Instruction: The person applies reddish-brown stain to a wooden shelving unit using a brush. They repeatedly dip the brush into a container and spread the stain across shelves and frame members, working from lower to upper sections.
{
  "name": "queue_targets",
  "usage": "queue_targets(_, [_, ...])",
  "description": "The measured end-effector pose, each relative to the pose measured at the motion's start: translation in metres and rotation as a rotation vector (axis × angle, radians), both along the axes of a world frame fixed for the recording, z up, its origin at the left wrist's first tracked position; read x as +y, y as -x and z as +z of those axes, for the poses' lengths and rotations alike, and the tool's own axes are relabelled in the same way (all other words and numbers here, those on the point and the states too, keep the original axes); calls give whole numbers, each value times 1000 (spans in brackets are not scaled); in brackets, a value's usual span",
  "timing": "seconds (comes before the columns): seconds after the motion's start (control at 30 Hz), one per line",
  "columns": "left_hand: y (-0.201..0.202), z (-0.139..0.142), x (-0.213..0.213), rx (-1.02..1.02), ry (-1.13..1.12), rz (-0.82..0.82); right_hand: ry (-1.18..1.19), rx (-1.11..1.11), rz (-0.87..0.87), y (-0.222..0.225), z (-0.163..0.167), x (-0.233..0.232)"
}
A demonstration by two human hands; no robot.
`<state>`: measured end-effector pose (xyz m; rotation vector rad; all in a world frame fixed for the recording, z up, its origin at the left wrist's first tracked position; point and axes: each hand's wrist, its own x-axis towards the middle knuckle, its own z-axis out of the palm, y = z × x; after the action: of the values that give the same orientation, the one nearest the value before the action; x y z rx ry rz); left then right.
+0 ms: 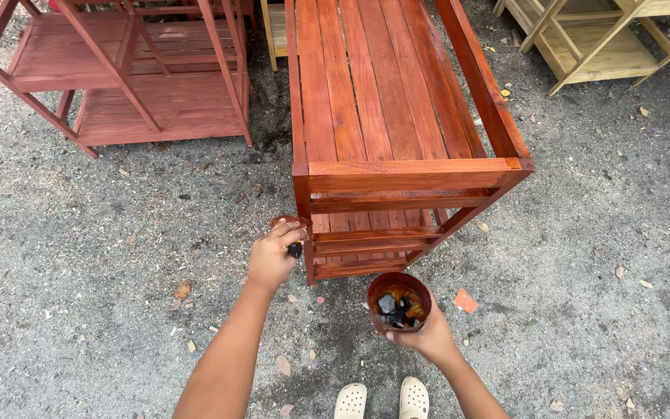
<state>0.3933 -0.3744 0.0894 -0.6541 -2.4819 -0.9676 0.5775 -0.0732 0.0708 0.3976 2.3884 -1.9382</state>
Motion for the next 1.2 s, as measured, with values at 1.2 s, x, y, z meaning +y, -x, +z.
queue_targets(1.2, [-46,32,29,523,-335,120,-17,255,-25,17,-62,-29])
